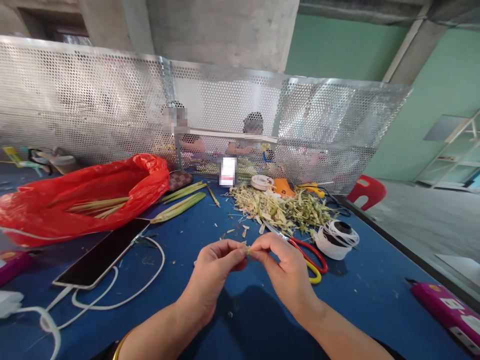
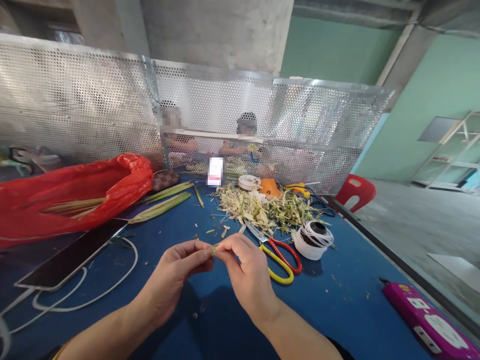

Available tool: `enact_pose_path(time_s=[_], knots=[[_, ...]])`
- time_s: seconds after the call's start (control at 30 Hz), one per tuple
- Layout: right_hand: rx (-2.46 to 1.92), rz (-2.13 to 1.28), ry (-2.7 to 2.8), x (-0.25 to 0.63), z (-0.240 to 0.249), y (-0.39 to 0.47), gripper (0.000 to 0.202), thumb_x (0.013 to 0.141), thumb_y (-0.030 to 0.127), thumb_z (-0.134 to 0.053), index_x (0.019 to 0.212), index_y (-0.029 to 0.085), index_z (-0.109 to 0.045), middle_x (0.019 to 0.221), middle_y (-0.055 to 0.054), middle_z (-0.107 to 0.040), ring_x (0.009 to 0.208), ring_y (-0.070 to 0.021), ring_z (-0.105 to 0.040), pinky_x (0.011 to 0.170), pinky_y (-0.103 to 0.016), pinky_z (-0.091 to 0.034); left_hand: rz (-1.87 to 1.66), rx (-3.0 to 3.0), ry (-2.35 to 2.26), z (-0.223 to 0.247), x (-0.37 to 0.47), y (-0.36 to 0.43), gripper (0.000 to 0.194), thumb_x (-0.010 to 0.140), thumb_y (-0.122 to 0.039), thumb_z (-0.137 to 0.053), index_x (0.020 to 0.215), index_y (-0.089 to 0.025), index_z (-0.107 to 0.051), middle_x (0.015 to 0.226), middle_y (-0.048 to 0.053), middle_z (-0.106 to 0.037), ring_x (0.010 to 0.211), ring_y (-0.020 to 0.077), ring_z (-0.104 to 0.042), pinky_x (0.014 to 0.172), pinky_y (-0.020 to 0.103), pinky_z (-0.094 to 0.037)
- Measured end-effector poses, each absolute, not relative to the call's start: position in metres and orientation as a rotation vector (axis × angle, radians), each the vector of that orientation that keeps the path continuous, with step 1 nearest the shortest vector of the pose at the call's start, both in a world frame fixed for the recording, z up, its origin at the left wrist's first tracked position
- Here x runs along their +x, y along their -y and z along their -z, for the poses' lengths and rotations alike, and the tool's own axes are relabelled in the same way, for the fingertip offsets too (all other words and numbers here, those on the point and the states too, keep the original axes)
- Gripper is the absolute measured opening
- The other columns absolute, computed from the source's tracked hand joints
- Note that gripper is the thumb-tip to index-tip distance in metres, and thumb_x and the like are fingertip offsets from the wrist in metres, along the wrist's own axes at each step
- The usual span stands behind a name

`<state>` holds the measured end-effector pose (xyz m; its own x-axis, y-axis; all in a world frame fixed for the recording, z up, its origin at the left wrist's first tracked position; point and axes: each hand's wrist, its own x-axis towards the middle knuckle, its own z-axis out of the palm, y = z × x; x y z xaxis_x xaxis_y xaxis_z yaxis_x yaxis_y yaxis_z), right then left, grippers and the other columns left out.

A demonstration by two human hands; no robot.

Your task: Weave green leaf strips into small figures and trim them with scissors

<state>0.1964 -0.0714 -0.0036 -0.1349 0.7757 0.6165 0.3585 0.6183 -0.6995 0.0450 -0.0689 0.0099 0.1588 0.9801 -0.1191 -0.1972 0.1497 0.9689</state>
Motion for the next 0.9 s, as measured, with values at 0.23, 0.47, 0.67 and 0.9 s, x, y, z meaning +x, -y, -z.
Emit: enact_pose_path(time_s=[0.23, 0.47, 0.67, 0.9], knots=[[-1.034, -0.743, 1.594, 0.195, 0.000, 0.071, 0.007, 0.084, 0.023, -0.058, 0.078, 0.020, -0.059, 0.079, -0.002, -0.066, 0.074, -0.0156, -0.062, 0.068, -0.026, -0.050, -1.143, 1.255, -1.079, -0.013, 0.045, 0.067, 0.017, 0.070, -0.032, -0.068, 0.070, -0.015, -0.071, 0.062, 0.002, -0.066, 0.063, 0.0128, -0.057, 0.062, 0.021, -0.045], [-1.048, -0.751, 1.547, 0.194, -0.002, 0.072, 0.002, 0.081, 0.020, -0.059, 0.080, 0.020, -0.061, 0.073, 0.000, -0.064, 0.069, -0.0143, -0.061, 0.065, -0.025, -0.050, -1.133, 1.440, -1.155, -0.010, 0.046, 0.072, 0.018, 0.072, -0.032, -0.065, 0.076, -0.016, -0.072, 0.068, 0.003, -0.068, 0.067, 0.0157, -0.059, 0.063, 0.023, -0.046], [-0.916, -0.596, 1.694, 0.196, -0.002, 0.070, 0.011, 0.083, 0.017, -0.058, 0.084, 0.021, -0.069, 0.081, -0.003, -0.066, 0.075, -0.0154, -0.063, 0.069, -0.026, -0.052, -1.160, 1.558, -1.236, -0.011, 0.042, 0.071, 0.020, 0.075, -0.034, -0.062, 0.073, -0.017, -0.070, 0.062, 0.001, -0.064, 0.062, 0.0139, -0.057, 0.059, 0.022, -0.044], [-0.870, -0.278, 1.855, 0.198, 0.003, 0.072, 0.017, 0.088, 0.020, -0.054, 0.093, 0.022, -0.070, 0.085, -0.006, -0.069, 0.080, -0.0170, -0.065, 0.073, -0.029, -0.053, -1.150, 1.444, -1.249, -0.017, 0.040, 0.078, 0.021, 0.073, -0.034, -0.066, 0.066, -0.015, -0.071, 0.058, 0.002, -0.065, 0.060, 0.0143, -0.058, 0.060, 0.022, -0.045]])
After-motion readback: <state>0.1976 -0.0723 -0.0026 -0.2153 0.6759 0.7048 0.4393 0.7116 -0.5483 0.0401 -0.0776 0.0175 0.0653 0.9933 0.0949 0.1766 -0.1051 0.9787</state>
